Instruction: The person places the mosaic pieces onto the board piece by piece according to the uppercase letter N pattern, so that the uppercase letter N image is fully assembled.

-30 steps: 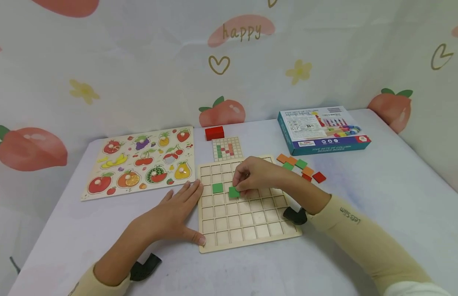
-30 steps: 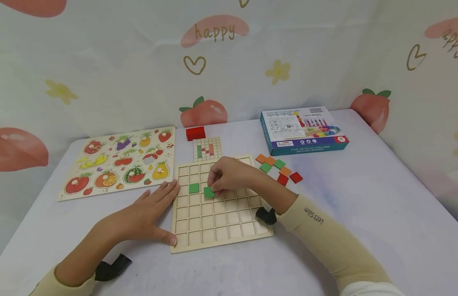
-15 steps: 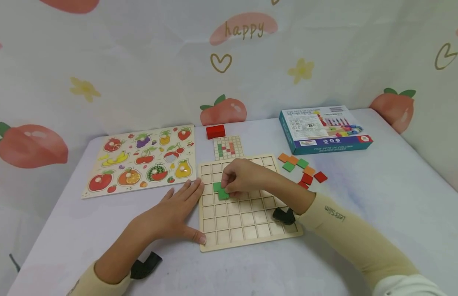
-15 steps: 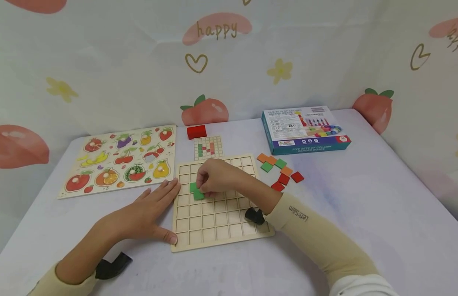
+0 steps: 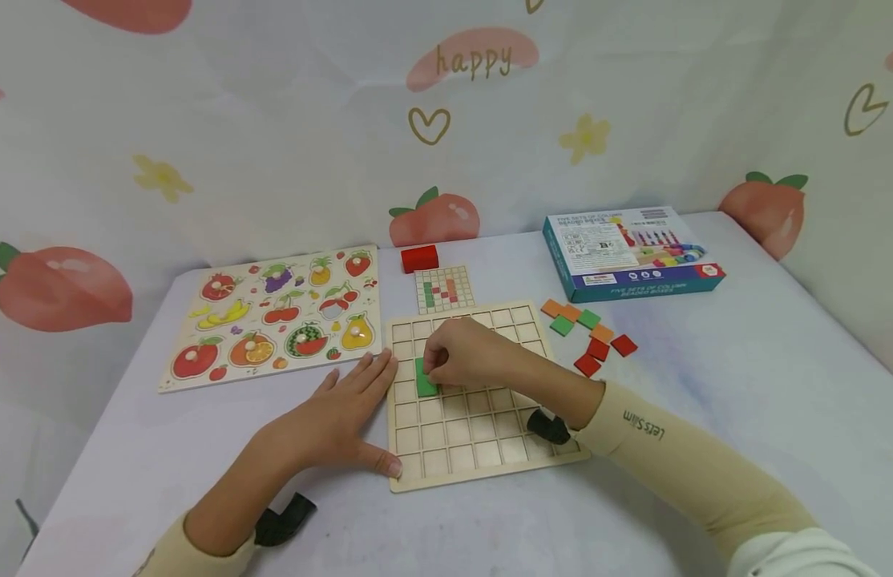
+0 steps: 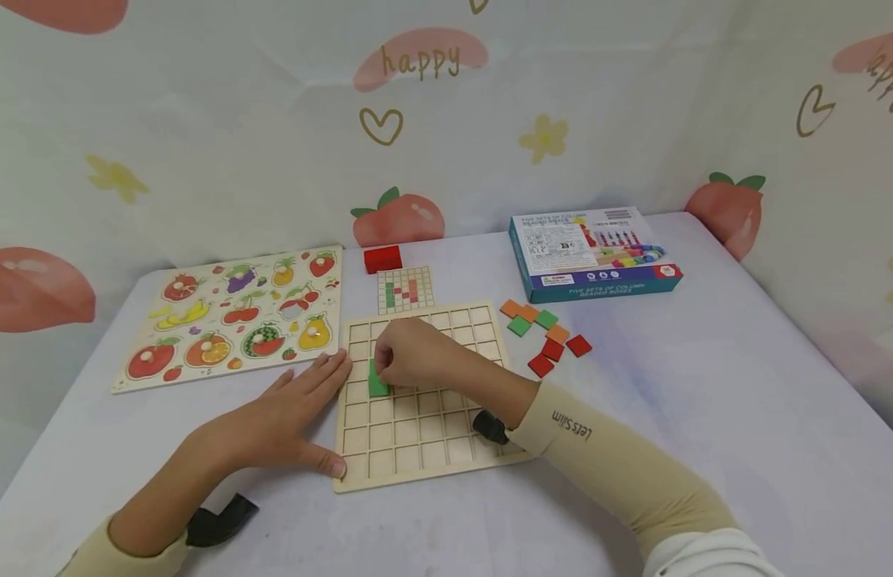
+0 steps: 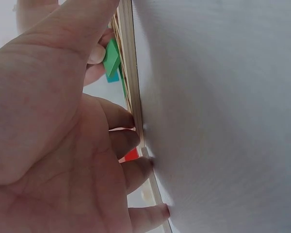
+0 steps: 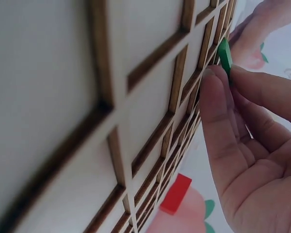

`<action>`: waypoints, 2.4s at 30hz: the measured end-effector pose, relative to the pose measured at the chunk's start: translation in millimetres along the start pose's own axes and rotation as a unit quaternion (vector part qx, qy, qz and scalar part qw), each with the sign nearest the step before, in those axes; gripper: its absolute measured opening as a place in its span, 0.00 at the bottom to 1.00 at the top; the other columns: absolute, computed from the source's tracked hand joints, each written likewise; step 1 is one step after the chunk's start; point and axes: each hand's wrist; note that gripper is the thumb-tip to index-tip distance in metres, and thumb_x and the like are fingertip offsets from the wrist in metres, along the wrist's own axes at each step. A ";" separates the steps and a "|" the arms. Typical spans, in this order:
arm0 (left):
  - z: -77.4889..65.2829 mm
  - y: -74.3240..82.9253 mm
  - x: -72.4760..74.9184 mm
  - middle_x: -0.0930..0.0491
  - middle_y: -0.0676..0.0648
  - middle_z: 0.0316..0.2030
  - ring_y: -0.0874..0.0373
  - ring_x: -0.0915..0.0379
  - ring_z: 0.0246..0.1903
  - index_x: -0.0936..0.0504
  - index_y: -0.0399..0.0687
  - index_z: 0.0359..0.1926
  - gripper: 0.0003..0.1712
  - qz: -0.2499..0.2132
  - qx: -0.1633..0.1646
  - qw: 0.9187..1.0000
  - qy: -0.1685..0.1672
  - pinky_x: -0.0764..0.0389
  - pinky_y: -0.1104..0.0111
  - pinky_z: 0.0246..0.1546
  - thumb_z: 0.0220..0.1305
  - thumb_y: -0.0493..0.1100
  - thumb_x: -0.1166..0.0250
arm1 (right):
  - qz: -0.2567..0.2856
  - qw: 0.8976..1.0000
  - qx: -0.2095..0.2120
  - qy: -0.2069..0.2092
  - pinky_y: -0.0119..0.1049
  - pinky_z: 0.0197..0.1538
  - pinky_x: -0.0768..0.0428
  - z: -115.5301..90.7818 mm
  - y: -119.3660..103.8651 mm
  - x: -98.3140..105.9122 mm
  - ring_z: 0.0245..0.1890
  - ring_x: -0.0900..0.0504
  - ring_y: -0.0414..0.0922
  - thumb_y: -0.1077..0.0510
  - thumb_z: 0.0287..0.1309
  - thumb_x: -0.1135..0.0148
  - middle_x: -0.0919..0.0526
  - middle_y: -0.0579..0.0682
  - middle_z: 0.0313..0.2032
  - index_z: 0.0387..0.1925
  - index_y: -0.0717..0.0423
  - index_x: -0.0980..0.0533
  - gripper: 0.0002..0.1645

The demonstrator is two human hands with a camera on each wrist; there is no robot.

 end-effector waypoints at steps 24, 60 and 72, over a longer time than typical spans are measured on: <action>0.0 0.4 -1.2 0.60 0.43 0.79 0.43 0.67 0.77 0.55 0.42 0.80 0.78 0.000 0.001 1.000 0.002 0.58 0.35 0.69 0.41 0.82 0.33 | -0.035 0.999 0.028 -0.029 0.31 0.42 0.21 -19.7 -2.3 0.6 0.33 0.21 0.37 0.63 0.62 0.33 0.16 0.40 0.31 0.40 0.55 0.13 0.06; 0.5 -0.4 -2.0 0.61 0.43 0.79 0.44 0.68 0.77 0.57 0.42 0.80 0.79 0.010 -0.005 1.000 0.005 0.58 0.36 0.70 0.41 0.83 0.35 | -0.004 0.973 -0.226 0.043 0.38 0.36 0.20 -77.4 113.2 88.7 0.39 0.23 0.53 0.60 0.59 0.31 0.22 0.58 0.42 0.49 0.54 0.17 0.15; -0.4 0.7 -0.7 0.60 0.43 0.79 0.43 0.67 0.77 0.56 0.41 0.80 0.78 0.008 -0.005 1.000 0.006 0.58 0.36 0.69 0.41 0.83 0.34 | -0.030 0.975 -0.214 0.041 0.40 0.39 0.21 -74.1 121.6 85.0 0.38 0.24 0.51 0.58 0.54 0.25 0.21 0.53 0.34 0.40 0.58 0.20 0.14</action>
Point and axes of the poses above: each hand's wrist, its own z-axis towards the middle knuckle, its own x-axis out of the back of the hand, y = z × x
